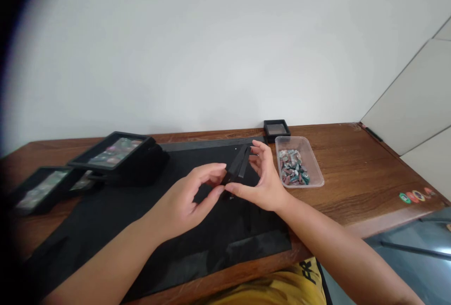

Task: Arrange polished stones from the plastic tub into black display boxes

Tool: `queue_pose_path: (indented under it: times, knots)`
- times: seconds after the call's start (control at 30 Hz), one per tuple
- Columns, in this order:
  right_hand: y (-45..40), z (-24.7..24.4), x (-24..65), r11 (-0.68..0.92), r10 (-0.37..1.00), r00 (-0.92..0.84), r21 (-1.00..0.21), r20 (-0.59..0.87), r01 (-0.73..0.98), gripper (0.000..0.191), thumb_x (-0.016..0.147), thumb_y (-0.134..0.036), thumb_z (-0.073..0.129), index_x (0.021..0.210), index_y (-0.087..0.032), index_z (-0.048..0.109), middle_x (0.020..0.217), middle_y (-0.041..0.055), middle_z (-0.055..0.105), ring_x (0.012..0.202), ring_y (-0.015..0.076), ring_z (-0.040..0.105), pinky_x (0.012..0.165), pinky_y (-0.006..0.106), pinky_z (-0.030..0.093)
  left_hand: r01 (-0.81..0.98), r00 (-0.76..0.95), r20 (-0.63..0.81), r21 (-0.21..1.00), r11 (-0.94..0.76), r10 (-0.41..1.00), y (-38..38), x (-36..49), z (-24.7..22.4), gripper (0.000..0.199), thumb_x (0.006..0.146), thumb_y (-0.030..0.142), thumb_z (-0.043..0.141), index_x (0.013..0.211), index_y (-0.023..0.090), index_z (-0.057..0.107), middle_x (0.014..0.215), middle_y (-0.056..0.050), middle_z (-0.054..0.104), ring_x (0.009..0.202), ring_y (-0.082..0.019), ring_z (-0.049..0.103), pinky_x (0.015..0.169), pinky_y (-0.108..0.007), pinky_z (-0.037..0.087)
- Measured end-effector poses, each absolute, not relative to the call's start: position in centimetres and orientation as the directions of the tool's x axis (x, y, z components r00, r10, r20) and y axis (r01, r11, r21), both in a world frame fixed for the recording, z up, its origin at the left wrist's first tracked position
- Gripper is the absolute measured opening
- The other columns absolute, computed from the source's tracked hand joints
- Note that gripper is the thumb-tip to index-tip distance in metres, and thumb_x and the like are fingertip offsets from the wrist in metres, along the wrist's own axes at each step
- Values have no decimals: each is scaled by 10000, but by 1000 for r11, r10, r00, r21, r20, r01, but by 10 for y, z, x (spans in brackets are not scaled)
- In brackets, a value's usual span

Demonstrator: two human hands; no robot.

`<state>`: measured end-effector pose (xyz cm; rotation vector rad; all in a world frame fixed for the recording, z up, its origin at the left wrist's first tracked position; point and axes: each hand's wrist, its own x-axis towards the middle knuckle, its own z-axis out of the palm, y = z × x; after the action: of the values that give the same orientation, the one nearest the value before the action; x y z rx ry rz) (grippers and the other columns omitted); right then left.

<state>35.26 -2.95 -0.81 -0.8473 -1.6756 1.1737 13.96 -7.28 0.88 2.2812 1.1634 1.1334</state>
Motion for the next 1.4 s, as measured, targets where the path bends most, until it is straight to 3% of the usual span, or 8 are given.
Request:
queue_pose_path:
  times: [0.27, 0.43, 0.6, 0.77, 0.97, 1.07, 1.3, 1.4]
  knots:
    - [-30, -11, 353, 188, 846, -495, -979, 200, -75, 905, 833, -482, 820, 1496, -369, 214, 1545, 145, 430, 1337, 292, 618, 1156, 571, 488, 619, 159, 689, 489, -615, 708, -63, 128, 6, 418, 985, 155, 511, 1394, 242, 502, 1227, -82, 719, 1049, -212, 752, 904, -350, 643]
    - [-29, -22, 347, 85, 827, -551, -993, 115, -81, 776, 874, -353, 689, 1521, -358, 260, 1326, 83, 625, 976, 204, 727, 916, 476, 628, 661, 56, 648, 546, -515, 759, -55, 122, 6, 309, 1018, 243, 542, 1323, 233, 586, 1222, -73, 732, 1081, -224, 738, 937, -363, 626]
    - [-32, -15, 348, 280, 830, -521, -957, 199, 81, 881, 811, -223, 647, 1611, -343, 298, 943, -9, 639, 758, 167, 652, 669, 322, 589, 620, 69, 566, 621, -480, 822, -50, 118, 8, 294, 1041, 322, 534, 1295, 241, 656, 1214, -58, 754, 1116, -236, 727, 977, -382, 609]
    - [-35, -1, 353, 506, 752, -622, -795, 217, 334, 284, 753, -157, 665, 1021, -238, 711, 713, -46, 619, 620, 130, 588, 631, 267, 470, 665, 75, 576, 579, -472, 814, -46, 116, 3, 291, 1019, 367, 561, 1227, 237, 717, 1109, -55, 784, 1020, -229, 740, 939, -390, 614]
    - [-33, -1, 355, 659, 616, -779, -617, 116, 429, 319, 811, -465, 871, 961, -197, 784, 699, -35, 656, 657, 135, 629, 700, 282, 378, 708, -15, 510, 613, -351, 860, -39, 111, -2, 323, 925, 472, 660, 1153, 270, 767, 993, -41, 814, 936, -249, 767, 874, -381, 629]
    - [-32, -5, 353, 687, 601, -792, -575, 106, 444, 220, 910, -413, 806, 977, -203, 807, 718, -19, 700, 674, 134, 648, 702, 282, 356, 700, -101, 404, 678, -224, 909, -33, 107, -2, 366, 866, 553, 694, 1087, 276, 786, 1006, -43, 822, 953, -269, 769, 861, -376, 623]
    - [-31, 13, 362, 859, 477, -738, -430, 477, 278, 241, 1000, -344, 676, 822, -195, 741, 699, -2, 722, 648, 139, 627, 675, 288, 387, 585, -34, 13, 811, 9, 999, -17, 87, -24, 813, 569, 621, 887, 1272, 254, 706, 879, -14, 799, 765, -243, 742, 738, -369, 610]
    - [-17, 30, 387, 800, 580, -497, -334, 646, 499, 281, 1007, -341, 627, 777, -204, 712, 646, 3, 687, 626, 156, 600, 702, 310, 393, 643, 2, -10, 766, 7, 1000, -15, 80, -31, 757, 562, 627, 897, 1207, 271, 723, 866, -3, 787, 740, -240, 736, 694, -358, 600]
